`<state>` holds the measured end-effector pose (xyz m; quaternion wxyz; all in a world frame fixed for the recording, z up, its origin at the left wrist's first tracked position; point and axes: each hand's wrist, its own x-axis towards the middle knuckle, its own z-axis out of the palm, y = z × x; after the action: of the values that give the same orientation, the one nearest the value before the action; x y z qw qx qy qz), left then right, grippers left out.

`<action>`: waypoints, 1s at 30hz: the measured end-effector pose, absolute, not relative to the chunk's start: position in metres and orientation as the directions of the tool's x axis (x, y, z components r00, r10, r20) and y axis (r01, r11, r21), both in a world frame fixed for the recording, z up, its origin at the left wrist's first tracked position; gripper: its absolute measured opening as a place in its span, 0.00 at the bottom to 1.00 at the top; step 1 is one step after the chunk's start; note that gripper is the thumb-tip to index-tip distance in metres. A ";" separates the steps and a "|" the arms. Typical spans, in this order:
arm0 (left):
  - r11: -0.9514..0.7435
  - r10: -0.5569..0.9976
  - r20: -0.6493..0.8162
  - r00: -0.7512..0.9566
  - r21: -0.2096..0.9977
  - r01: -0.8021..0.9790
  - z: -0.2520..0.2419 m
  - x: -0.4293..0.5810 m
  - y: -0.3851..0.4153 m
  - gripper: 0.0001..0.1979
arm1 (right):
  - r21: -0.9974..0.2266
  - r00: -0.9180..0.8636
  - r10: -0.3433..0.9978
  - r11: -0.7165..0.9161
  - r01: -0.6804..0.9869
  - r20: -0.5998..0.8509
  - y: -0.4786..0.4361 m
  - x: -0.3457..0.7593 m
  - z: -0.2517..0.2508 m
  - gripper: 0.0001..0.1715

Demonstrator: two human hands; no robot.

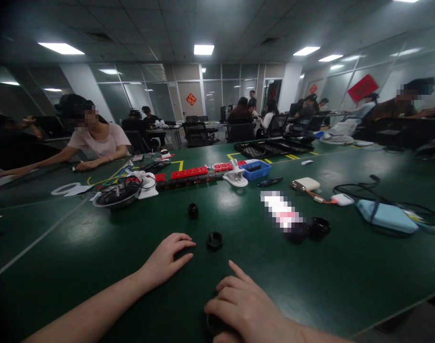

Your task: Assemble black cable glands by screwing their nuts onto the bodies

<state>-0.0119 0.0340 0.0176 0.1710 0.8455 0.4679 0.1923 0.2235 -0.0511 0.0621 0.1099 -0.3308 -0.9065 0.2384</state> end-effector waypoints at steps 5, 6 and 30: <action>-0.510 0.853 0.145 0.502 0.437 0.741 0.019 -0.011 0.033 0.15 | -0.417 -0.689 0.720 0.653 0.632 0.082 -0.063 0.248 0.065 0.16; -0.511 0.852 0.140 0.504 0.433 0.743 0.019 -0.011 0.033 0.15 | -0.390 -0.670 0.733 0.654 0.649 0.115 -0.066 0.253 0.066 0.15; -0.504 0.854 0.090 0.512 0.387 0.772 0.015 -0.011 0.032 0.18 | -0.173 -0.090 0.963 0.137 0.975 0.256 -0.050 0.369 0.032 0.21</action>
<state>-0.0114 0.0320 0.0151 0.1506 0.8565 0.4746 0.1362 0.3691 -0.0497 0.0317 0.1549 -0.6567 -0.7378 -0.0207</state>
